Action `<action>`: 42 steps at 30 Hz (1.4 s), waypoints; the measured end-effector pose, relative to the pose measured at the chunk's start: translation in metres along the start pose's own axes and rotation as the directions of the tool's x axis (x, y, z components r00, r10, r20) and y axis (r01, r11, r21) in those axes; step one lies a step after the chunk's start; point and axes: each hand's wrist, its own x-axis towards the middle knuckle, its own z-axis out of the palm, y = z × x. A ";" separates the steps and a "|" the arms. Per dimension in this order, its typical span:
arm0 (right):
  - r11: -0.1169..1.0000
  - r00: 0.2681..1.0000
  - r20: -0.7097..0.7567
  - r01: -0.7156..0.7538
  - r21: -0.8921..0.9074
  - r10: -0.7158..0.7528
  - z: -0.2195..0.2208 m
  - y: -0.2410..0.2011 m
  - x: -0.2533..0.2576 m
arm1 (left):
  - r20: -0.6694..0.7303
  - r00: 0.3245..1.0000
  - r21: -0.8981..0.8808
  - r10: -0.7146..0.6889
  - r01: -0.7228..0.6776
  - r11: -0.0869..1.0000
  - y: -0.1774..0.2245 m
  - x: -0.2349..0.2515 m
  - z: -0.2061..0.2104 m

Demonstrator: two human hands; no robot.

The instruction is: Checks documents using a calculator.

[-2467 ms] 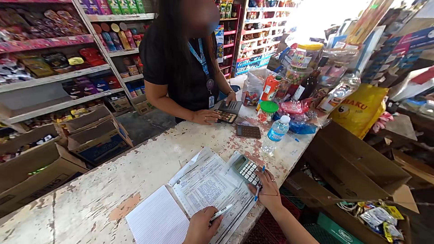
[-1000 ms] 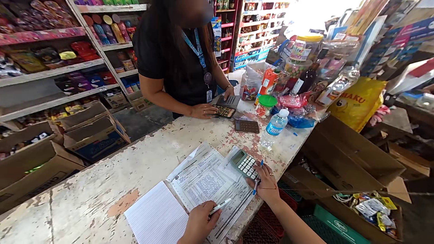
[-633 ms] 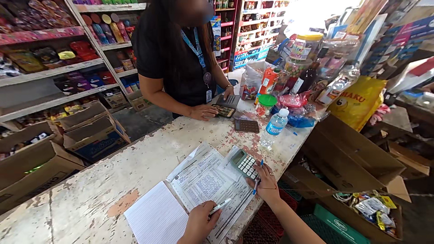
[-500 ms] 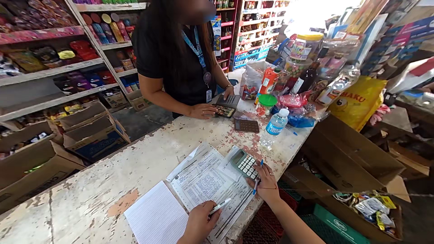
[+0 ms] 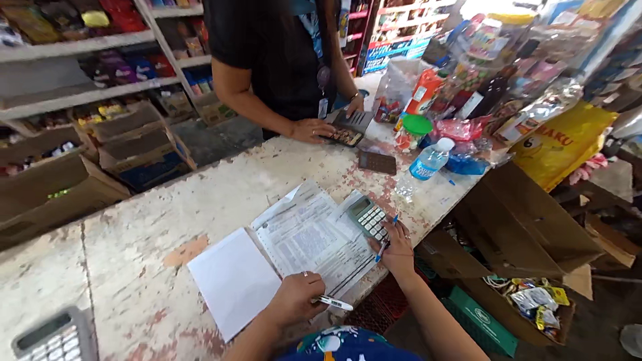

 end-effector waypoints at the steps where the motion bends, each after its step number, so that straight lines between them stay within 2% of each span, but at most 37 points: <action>1: 1.000 1.000 0.010 -0.008 0.002 0.008 0.000 0.000 0.000 | 0.002 1.000 0.049 0.004 -0.004 0.999 0.005 0.001 -0.007; 3: 0.999 0.998 0.041 -0.043 0.005 0.042 -0.002 0.000 0.001 | -0.034 0.992 0.109 -0.120 0.123 0.986 0.009 0.002 -0.027; 6: 0.999 0.999 0.024 -0.043 0.009 0.042 0.002 0.003 -0.001 | -0.132 0.935 0.180 -0.328 0.348 0.920 0.000 -0.005 -0.062; 9: 1.000 1.000 0.010 -0.026 0.007 0.026 0.002 0.006 -0.001 | -0.244 0.891 0.252 -0.382 0.439 0.863 -0.010 -0.023 -0.075; 13: 1.000 1.000 0.002 -0.014 0.021 0.014 0.004 0.008 0.000 | -0.320 0.838 0.281 -0.441 0.529 0.801 -0.005 -0.046 -0.072; 18: 1.000 1.000 0.021 -0.020 0.009 0.020 0.003 0.006 0.001 | -0.236 0.852 0.230 -0.468 0.517 0.825 0.010 -0.058 -0.056; 23: 0.998 0.997 0.055 -0.045 -0.041 0.047 0.003 0.004 0.005 | -0.126 0.903 0.167 -0.410 0.427 0.889 0.026 -0.051 -0.034; 26: 0.992 0.996 0.045 -0.075 -0.097 0.079 0.000 -0.004 0.005 | -0.115 0.917 0.207 -0.381 0.398 0.894 0.025 -0.050 -0.024; 29: 0.983 0.985 0.024 0.170 -0.074 -0.168 0.004 -0.018 -0.001 | -0.113 0.912 0.229 -0.395 0.411 0.882 0.023 -0.051 -0.021; 33: 0.889 0.874 0.166 0.451 0.080 -0.458 0.016 -0.043 -0.004 | -0.119 0.906 0.256 -0.406 0.423 0.869 0.019 -0.054 -0.017; 35: 0.866 0.842 0.209 0.495 0.064 -0.497 0.023 -0.049 -0.004 | -0.127 0.907 0.269 -0.401 0.421 0.866 0.018 -0.055 -0.015; 42: 0.881 0.850 0.243 0.470 0.054 -0.468 0.026 -0.050 0.003 | -0.160 0.902 0.279 -0.401 0.431 0.858 0.017 -0.055 -0.011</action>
